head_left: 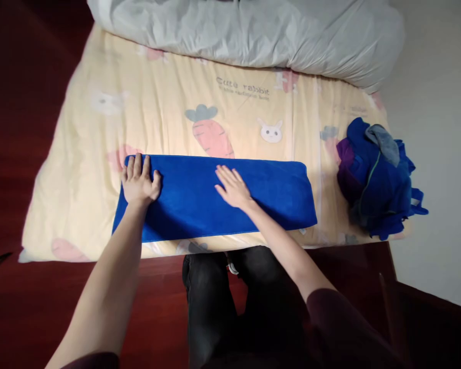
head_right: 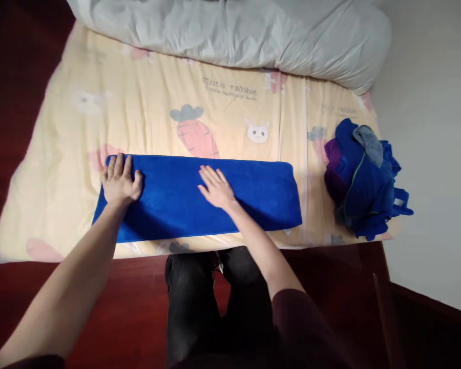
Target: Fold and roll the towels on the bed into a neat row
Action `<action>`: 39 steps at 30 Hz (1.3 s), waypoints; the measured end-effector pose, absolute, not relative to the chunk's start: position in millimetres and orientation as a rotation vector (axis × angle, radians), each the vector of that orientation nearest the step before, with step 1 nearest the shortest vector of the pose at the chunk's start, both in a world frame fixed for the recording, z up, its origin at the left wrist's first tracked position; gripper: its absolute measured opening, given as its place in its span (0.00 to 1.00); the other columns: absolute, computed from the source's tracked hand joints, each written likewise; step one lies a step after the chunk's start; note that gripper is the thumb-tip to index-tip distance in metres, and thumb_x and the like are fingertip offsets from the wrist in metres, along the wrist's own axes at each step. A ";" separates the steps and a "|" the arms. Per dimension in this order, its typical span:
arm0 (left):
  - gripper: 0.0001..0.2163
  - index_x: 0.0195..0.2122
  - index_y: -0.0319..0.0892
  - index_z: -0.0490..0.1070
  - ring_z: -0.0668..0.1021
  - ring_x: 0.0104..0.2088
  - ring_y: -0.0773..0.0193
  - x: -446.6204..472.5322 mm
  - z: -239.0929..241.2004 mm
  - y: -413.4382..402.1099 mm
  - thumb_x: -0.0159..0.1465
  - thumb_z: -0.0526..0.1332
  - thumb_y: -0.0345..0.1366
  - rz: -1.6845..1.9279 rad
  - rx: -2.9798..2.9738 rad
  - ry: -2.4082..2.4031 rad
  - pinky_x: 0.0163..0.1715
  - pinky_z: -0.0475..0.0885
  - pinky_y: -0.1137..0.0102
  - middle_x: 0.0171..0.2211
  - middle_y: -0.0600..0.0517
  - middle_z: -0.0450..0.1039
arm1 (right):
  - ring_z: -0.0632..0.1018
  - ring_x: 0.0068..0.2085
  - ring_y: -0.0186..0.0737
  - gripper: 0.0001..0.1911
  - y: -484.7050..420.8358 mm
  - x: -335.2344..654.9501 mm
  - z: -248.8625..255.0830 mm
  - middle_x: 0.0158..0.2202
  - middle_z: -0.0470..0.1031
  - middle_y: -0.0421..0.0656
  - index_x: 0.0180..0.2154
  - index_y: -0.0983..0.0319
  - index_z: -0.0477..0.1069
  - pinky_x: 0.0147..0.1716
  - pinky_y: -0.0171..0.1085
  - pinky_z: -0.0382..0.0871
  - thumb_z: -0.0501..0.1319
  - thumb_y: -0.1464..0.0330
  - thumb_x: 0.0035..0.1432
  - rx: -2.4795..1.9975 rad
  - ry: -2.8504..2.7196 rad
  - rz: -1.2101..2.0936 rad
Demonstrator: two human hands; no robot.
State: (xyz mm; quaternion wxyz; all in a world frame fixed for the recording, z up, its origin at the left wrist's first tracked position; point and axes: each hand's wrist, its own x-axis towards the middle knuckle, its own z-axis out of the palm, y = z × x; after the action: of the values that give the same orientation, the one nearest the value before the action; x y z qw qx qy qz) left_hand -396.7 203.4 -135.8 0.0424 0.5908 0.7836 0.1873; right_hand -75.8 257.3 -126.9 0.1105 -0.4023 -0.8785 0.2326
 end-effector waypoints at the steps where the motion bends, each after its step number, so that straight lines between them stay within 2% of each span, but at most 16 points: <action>1: 0.28 0.73 0.33 0.53 0.51 0.75 0.50 -397.3 -136.6 203.4 0.76 0.53 0.40 0.569 1.818 2.396 0.72 0.43 0.50 0.76 0.39 0.47 | 0.47 0.78 0.42 0.32 266.3 -42.9 -127.9 0.77 0.48 0.43 0.75 0.61 0.50 0.77 0.51 0.34 0.47 0.59 0.76 -1.266 -2.560 0.644; 6: 0.27 0.73 0.32 0.53 0.51 0.75 0.51 -399.0 -138.7 203.5 0.77 0.52 0.40 0.540 1.832 2.409 0.73 0.43 0.50 0.76 0.40 0.47 | 0.49 0.78 0.45 0.34 309.4 117.3 -130.4 0.77 0.49 0.47 0.76 0.63 0.47 0.76 0.54 0.39 0.42 0.58 0.76 -1.767 -2.362 0.372; 10: 0.27 0.73 0.33 0.53 0.51 0.75 0.50 -399.6 -139.7 203.1 0.77 0.53 0.39 0.518 1.839 2.424 0.72 0.44 0.50 0.76 0.40 0.47 | 0.49 0.77 0.44 0.35 324.3 186.0 -139.2 0.78 0.46 0.48 0.77 0.64 0.42 0.76 0.54 0.43 0.39 0.57 0.76 -1.950 -2.305 0.224; 13: 0.28 0.73 0.32 0.53 0.51 0.75 0.49 -399.4 -139.3 204.1 0.77 0.53 0.40 0.518 1.833 2.414 0.72 0.43 0.50 0.76 0.40 0.47 | 0.48 0.78 0.43 0.36 327.6 197.8 -146.3 0.78 0.45 0.48 0.77 0.65 0.39 0.76 0.54 0.43 0.37 0.57 0.76 -1.970 -2.325 0.142; 18: 0.30 0.73 0.26 0.52 0.49 0.76 0.48 -398.4 -135.2 203.8 0.76 0.51 0.42 0.515 1.799 2.391 0.73 0.41 0.48 0.76 0.37 0.47 | 0.48 0.77 0.44 0.36 329.7 195.7 -151.4 0.78 0.44 0.48 0.77 0.66 0.40 0.76 0.54 0.43 0.36 0.56 0.75 -1.960 -2.341 0.121; 24: 0.31 0.75 0.32 0.52 0.47 0.77 0.48 -387.8 -123.6 139.8 0.75 0.44 0.46 0.459 1.729 2.413 0.74 0.41 0.48 0.77 0.37 0.43 | 0.45 0.78 0.45 0.37 327.1 189.1 -147.9 0.79 0.39 0.49 0.77 0.68 0.38 0.76 0.56 0.39 0.36 0.57 0.75 -2.054 -2.336 0.164; 27: 0.32 0.76 0.32 0.50 0.47 0.77 0.50 -374.7 -119.3 77.7 0.75 0.41 0.46 0.403 1.702 2.426 0.74 0.41 0.49 0.77 0.37 0.42 | 0.43 0.78 0.46 0.36 305.4 186.3 -142.4 0.79 0.38 0.50 0.76 0.67 0.41 0.75 0.58 0.37 0.36 0.58 0.75 -2.099 -2.273 0.176; 32: 0.33 0.75 0.28 0.47 0.48 0.77 0.47 -340.7 -119.1 -9.8 0.74 0.41 0.45 0.411 1.621 2.468 0.73 0.43 0.45 0.76 0.33 0.44 | 0.47 0.78 0.44 0.34 226.5 203.5 -131.0 0.77 0.46 0.51 0.75 0.68 0.48 0.76 0.54 0.39 0.37 0.60 0.75 -1.985 -2.248 0.220; 35: 0.34 0.74 0.24 0.49 0.48 0.77 0.43 -314.8 -119.5 -33.5 0.73 0.43 0.45 0.447 1.503 2.483 0.72 0.46 0.43 0.75 0.29 0.45 | 0.49 0.77 0.42 0.34 171.7 224.5 -123.3 0.77 0.49 0.50 0.75 0.67 0.50 0.76 0.52 0.41 0.39 0.61 0.74 -1.915 -2.301 0.234; 39: 0.31 0.72 0.25 0.55 0.53 0.76 0.42 -281.4 -114.1 -53.1 0.72 0.45 0.39 0.580 1.353 2.485 0.72 0.48 0.41 0.74 0.29 0.51 | 0.52 0.77 0.41 0.34 112.5 247.5 -118.5 0.76 0.53 0.47 0.74 0.65 0.54 0.77 0.50 0.42 0.38 0.62 0.72 -1.902 -2.304 0.238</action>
State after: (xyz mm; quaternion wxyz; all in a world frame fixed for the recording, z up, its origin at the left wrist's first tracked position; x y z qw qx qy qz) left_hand -281.4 -53.1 -114.1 0.1262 0.4646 0.8535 0.1993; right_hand 247.5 112.5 -118.5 0.0722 -0.6330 -0.7667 0.0792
